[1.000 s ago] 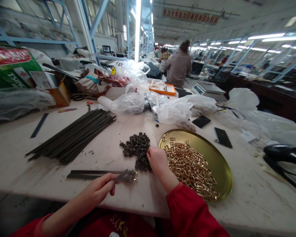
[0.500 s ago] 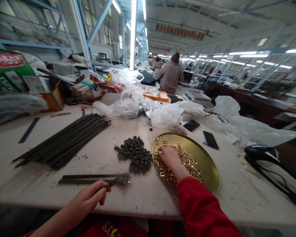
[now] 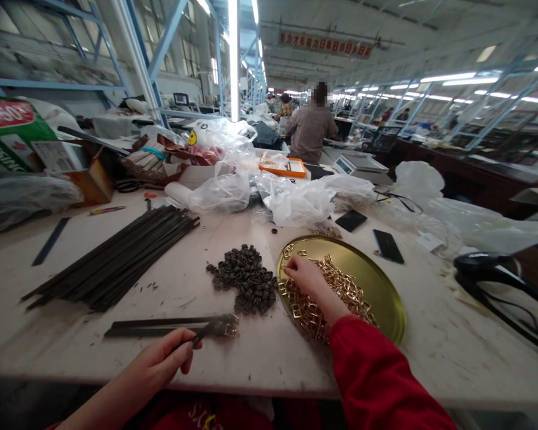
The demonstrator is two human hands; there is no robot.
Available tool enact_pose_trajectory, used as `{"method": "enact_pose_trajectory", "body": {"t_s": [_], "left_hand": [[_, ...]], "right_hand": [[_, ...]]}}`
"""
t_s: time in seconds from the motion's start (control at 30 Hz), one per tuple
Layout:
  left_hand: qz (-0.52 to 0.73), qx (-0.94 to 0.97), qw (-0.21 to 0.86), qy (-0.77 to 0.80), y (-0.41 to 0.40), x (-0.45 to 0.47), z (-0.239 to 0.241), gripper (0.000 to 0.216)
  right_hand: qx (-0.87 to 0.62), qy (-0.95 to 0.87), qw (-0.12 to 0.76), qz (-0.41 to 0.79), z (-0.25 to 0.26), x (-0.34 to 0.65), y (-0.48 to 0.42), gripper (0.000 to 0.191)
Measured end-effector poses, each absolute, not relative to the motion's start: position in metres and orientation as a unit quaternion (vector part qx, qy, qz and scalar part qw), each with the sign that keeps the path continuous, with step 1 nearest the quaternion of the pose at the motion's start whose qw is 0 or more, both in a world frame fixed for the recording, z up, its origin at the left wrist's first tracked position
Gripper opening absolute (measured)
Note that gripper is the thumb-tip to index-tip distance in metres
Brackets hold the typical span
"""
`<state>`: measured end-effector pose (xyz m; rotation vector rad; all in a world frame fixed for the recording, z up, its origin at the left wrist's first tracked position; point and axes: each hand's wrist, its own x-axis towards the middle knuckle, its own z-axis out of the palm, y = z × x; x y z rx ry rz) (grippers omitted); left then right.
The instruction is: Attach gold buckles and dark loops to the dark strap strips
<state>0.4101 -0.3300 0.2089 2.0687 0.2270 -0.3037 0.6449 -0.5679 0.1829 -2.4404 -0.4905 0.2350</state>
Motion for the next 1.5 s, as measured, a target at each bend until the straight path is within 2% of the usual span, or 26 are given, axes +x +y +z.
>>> {"method": "enact_pose_trajectory", "body": {"t_s": [0.17,0.23,0.3,0.43,0.53,0.7,1.03,1.13,1.27,1.37,1.5], "left_hand": [[-0.097,0.841,0.521,0.108,-0.336,0.432,0.227,0.028],[-0.081,0.826,0.549,0.1,-0.338,0.44,0.229,0.027],[-0.077,0.813,0.569,0.101,-0.339,0.442,0.226,0.025],[-0.081,0.807,0.567,0.146,-0.336,0.436,0.217,0.019],[-0.069,0.786,0.592,0.165,-0.334,0.431,0.217,0.018],[-0.05,0.78,0.608,0.138,-0.335,0.428,0.216,0.017],[-0.037,0.822,0.553,0.131,-0.332,0.417,0.215,0.02],[-0.023,0.864,0.487,0.127,-0.334,0.413,0.218,0.018],[-0.005,0.943,0.315,0.107,-0.337,0.405,0.219,0.017],[0.011,0.976,0.209,0.065,-0.339,0.399,0.218,0.019],[0.023,0.979,0.199,0.027,-0.342,0.395,0.214,0.02]], "right_hand": [[-0.822,-0.215,0.489,0.197,0.194,0.58,-0.534,0.033],[-0.698,-0.188,0.622,0.301,0.196,0.55,-0.514,0.033],[-0.638,-0.167,0.669,0.343,0.197,0.527,-0.498,0.033],[-0.582,-0.15,0.701,0.384,0.197,0.502,-0.479,0.03],[-0.549,-0.132,0.719,0.405,0.195,0.493,-0.475,0.035],[-0.546,-0.096,0.748,0.365,0.19,0.483,-0.472,0.032],[-0.519,-0.018,0.783,0.342,0.188,0.469,-0.463,0.033],[-0.49,0.019,0.798,0.351,0.19,0.466,-0.458,0.035],[-0.455,0.054,0.81,0.366,0.192,0.461,-0.456,0.029],[-0.432,0.073,0.818,0.373,0.193,0.458,-0.458,0.032],[-0.41,0.089,0.829,0.369,0.189,0.456,-0.461,0.037]]}}
